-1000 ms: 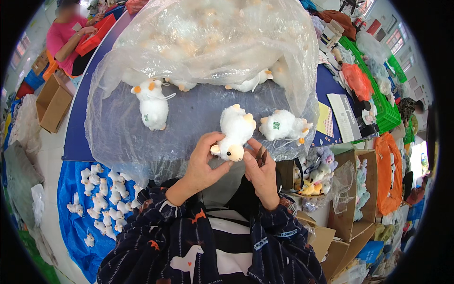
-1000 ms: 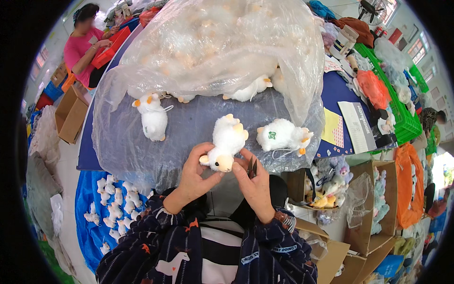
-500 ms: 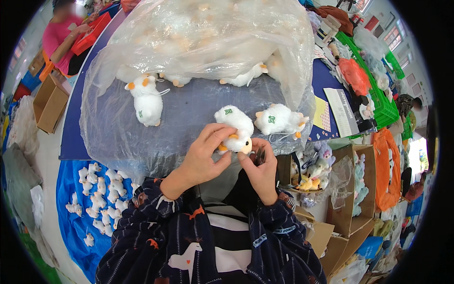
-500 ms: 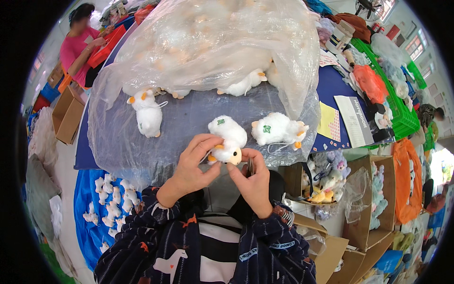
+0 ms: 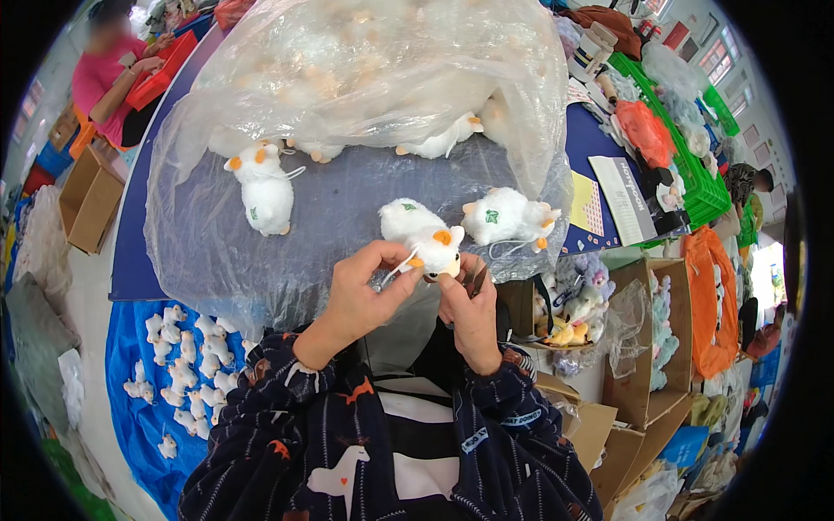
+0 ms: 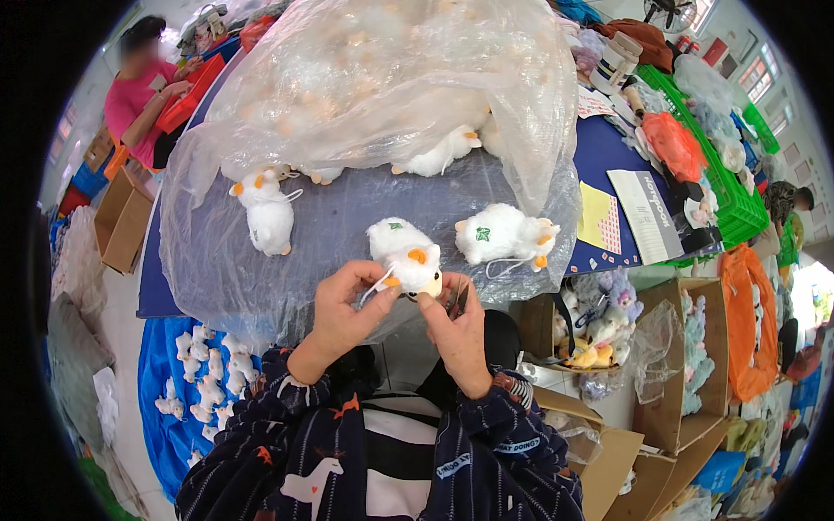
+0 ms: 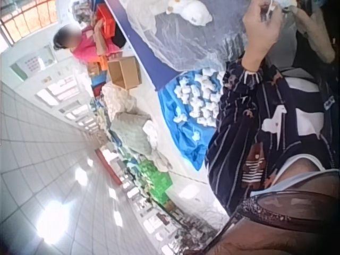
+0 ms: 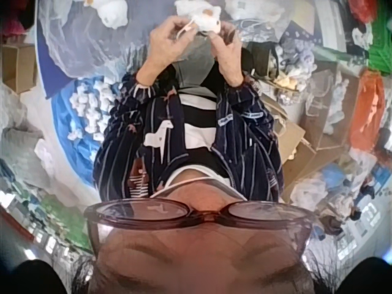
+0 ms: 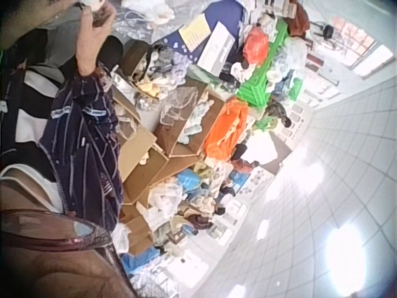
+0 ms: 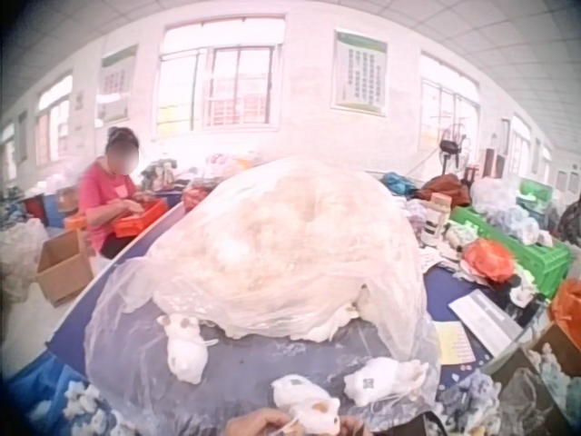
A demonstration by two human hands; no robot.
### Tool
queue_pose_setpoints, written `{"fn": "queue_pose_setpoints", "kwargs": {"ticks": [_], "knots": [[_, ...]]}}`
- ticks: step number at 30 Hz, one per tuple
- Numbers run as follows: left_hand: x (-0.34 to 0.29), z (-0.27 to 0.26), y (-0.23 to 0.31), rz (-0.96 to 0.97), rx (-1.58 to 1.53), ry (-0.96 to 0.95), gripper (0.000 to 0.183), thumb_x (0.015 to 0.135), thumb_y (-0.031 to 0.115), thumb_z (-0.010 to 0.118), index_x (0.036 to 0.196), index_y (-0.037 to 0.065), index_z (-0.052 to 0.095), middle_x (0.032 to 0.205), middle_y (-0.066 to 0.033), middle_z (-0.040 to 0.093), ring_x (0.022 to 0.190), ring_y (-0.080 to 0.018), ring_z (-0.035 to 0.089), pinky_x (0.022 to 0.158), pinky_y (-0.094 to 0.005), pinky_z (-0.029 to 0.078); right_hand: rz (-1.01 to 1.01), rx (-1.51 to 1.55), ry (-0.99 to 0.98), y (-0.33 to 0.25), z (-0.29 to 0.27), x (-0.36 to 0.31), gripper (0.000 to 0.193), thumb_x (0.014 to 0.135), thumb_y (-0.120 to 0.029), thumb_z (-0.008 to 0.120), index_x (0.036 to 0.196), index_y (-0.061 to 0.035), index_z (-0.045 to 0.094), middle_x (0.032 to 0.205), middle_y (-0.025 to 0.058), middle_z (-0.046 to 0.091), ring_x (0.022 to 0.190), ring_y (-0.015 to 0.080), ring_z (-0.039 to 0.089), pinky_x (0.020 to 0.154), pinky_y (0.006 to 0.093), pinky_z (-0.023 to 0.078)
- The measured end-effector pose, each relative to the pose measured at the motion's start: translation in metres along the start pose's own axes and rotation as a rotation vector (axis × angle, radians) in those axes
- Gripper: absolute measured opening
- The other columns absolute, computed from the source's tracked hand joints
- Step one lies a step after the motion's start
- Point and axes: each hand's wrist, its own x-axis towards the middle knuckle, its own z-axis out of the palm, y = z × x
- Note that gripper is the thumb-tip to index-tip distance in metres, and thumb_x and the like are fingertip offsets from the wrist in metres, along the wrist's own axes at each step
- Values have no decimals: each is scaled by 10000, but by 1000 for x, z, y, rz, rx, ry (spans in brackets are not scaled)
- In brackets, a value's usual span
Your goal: The person trims loose threads and strings from small white plush toys using scissors. They pick up each toy, cut the excess material, and place the finished items into a cardboard box.
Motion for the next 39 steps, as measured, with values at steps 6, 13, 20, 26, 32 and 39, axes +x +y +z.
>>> {"fn": "queue_pose_setpoints", "kwargs": {"ticks": [6, 13, 20, 26, 32, 39], "knots": [[8, -13, 4, -72, -196, -99, 166, 831, 71, 623, 957, -9, 549, 868, -49, 605, 819, -98, 572, 754, -245, 467, -228, -199, 16, -26, -10, 7, 379, 844, -100, 621, 1165, 21, 460, 900, 37, 569, 766, 67, 508, 664, 201, 423], [11, -22, 16, -198, -346, -208, 171, 846, 86, 619, 971, 3, 536, 858, -11, 562, 810, -61, 524, 714, -212, 446, -165, -166, -175, -38, -11, 12, 190, 854, -105, 624, 997, 3, 561, 821, -8, 562, 755, 36, 497, 648, 184, 402], [12, -25, 10, -297, -446, -152, 156, 834, 36, 604, 978, 23, 545, 797, -6, 565, 685, -56, 507, 632, -199, 430, -220, -138, -252, -28, -12, 10, 139, 862, -111, 609, 944, -23, 539, 890, 1, 548, 641, 27, 450, 555, 180, 363], [21, -37, 2, -207, -615, 260, 173, 832, 12, 587, 1003, 18, 564, 846, -25, 572, 751, -86, 534, 745, -244, 459, -170, 207, -175, -25, -14, 13, 126, 879, -120, 573, 959, -63, 494, 945, 31, 532, 534, 41, 392, 467, 204, 351], [5, -35, -1, 207, 82, -79, 344, 724, 44, 672, 1041, -6, 548, 992, -87, 551, 882, -179, 541, 799, -278, 438, -132, 348, -216, -24, -14, 16, 140, 892, -172, 561, 966, -72, 495, 764, -8, 493, 497, 23, 324, 445, 191, 295], [-3, 1, 16, 126, 236, -147, 534, 624, 159, 753, 1087, -13, 550, 1129, -149, 508, 1031, -290, 498, 842, -359, 441, -87, 364, -145, -22, 1, 1, 139, 882, -151, 570, 957, -58, 498, 731, -18, 483, 493, 19, 336, 439, 190, 295]]}}
